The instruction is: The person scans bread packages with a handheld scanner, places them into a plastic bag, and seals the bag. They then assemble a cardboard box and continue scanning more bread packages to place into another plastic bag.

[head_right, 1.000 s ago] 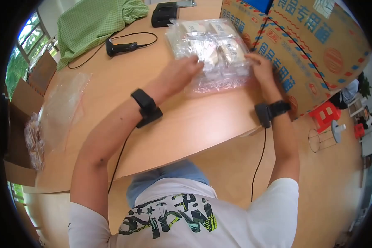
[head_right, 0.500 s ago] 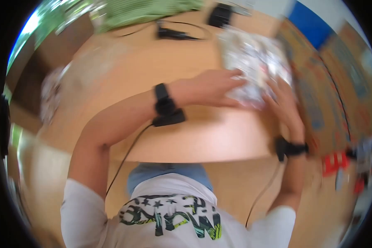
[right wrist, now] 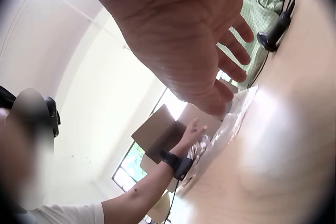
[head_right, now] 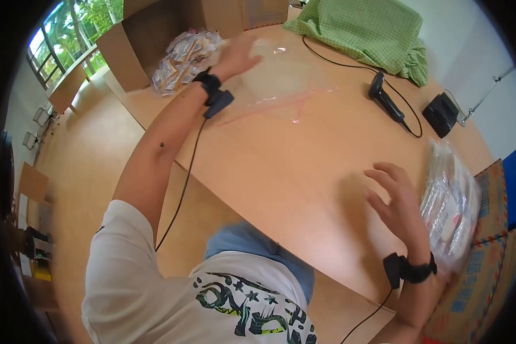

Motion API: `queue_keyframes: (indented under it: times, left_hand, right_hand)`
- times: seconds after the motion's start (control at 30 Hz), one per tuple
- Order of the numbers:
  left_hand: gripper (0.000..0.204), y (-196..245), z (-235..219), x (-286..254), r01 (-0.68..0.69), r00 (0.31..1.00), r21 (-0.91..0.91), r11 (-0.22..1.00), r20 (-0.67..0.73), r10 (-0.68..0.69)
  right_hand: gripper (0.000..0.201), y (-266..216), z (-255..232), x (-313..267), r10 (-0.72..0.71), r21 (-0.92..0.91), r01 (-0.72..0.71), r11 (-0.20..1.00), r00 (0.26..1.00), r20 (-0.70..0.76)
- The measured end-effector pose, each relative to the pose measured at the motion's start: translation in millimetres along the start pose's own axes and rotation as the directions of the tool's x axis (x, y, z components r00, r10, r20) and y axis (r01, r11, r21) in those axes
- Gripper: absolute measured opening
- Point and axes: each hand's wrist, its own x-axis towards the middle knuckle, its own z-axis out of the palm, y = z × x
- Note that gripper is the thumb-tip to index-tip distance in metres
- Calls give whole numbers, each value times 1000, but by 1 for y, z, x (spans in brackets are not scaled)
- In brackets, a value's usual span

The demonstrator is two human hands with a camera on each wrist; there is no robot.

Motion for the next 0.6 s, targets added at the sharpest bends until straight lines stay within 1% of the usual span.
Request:
queue_keyframes:
  times: [0.03,0.1,0.13,0.2,0.23,0.3,0.33,0.37,0.4,0.47,0.5,0.53,0.6]
  left_hand:
    - [71,-32,0,-3,97,989,118,988,-119,-83]
    - [68,-100,-4,-8,221,949,57,974,-242,-202]
    - [71,-128,-8,-10,268,929,44,962,-275,-246]
    - [75,-172,-7,-23,345,914,101,933,-261,-310]
    - [78,-188,-3,-29,352,921,141,925,-229,-315]
    - [82,-217,14,-35,316,946,220,923,-143,-290]
    - [85,-211,9,-40,318,947,236,918,-119,-298]
    - [88,-205,2,-48,384,921,136,913,11,-389]
    - [90,-211,8,-47,437,896,231,869,-35,-442]
    - [86,-229,11,-48,471,880,194,860,-43,-473]
    - [85,-228,6,-51,491,870,177,853,-49,-490]
    - [80,-224,3,-51,556,830,146,818,-52,-555]
    - [69,-213,-2,-46,671,741,82,737,-52,-669]
  right_hand:
    - [30,-2,12,16,-40,12,40,999,999,22]
    - [29,-2,42,47,-120,66,117,991,992,48]
    - [28,-2,59,58,-141,104,136,985,989,47]
    - [28,-4,85,79,-180,173,170,970,983,41]
    - [27,-10,91,86,-188,169,184,968,982,10]
    - [25,-18,100,96,-204,158,208,965,978,-41]
    - [23,-16,103,100,-197,169,202,965,979,-49]
    - [22,-13,105,103,-170,214,177,960,984,-54]
    - [21,-10,106,104,-142,263,152,953,988,-56]
    - [19,-3,111,106,-88,373,105,922,994,-61]
    - [18,1,112,106,-63,430,85,899,996,-65]
    - [17,4,114,106,-36,486,64,872,997,-68]
    - [15,5,115,106,-7,505,47,862,997,-80]
